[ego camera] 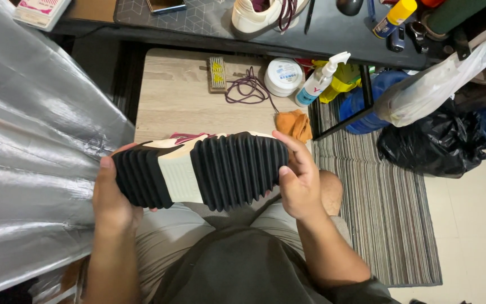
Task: The person cleans a high-top sneaker by first wiping the sole and upper with an orange cloth. They then spray a cleaning solution onto the shoe and scrub the upper and sole with a white brush. The person repeatedly scrubs different areas of the shoe, including the toe box and sides.
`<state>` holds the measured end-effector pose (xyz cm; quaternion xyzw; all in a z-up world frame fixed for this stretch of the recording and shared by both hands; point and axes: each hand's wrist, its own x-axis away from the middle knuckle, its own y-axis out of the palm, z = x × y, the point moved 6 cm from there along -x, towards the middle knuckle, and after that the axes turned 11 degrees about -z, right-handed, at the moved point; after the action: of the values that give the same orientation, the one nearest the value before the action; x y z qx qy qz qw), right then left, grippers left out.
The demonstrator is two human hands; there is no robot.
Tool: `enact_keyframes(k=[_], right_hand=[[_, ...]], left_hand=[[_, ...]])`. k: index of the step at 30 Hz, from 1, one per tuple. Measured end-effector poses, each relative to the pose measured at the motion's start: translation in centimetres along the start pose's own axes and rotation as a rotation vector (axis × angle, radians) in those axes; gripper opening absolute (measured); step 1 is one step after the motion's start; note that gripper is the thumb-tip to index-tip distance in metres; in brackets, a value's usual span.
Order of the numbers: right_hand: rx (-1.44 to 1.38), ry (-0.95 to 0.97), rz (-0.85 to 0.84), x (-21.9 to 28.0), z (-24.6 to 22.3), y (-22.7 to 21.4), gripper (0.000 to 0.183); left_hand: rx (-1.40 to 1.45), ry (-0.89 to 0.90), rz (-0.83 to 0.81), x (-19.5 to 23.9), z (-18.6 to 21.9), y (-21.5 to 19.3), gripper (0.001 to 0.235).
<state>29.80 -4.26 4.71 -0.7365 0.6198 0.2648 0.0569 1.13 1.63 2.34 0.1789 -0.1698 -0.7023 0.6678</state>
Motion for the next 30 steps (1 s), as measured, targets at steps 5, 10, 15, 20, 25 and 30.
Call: enact_keyframes(k=[5,10,15,20,25,30], right_hand=[[0.085,-0.017,0.012,-0.8,-0.9,0.6,0.060],[0.172,-0.032,0.022,-0.7,-1.9,1.1,0.056],[0.285,-0.051,0.045,1.2,-3.6,1.5,0.050],[0.370,-0.069,0.062,1.7,-4.8,2.3,0.047],[0.368,-0.071,0.066,1.6,-5.0,2.2,0.051],[0.350,-0.012,0.006,0.4,-5.5,2.7,0.064]], left_hand=[[0.043,0.004,0.020,0.2,-0.8,0.1,0.047],[0.069,-0.021,0.040,-0.1,-2.1,-1.1,0.042],[0.206,-0.072,-0.007,-1.0,-3.8,-2.0,0.045],[0.210,-0.086,0.078,-0.8,-2.5,0.4,0.045],[0.234,-0.111,0.108,-0.6,-2.3,1.3,0.046],[0.183,-0.030,0.020,-1.2,-5.8,-3.3,0.054]])
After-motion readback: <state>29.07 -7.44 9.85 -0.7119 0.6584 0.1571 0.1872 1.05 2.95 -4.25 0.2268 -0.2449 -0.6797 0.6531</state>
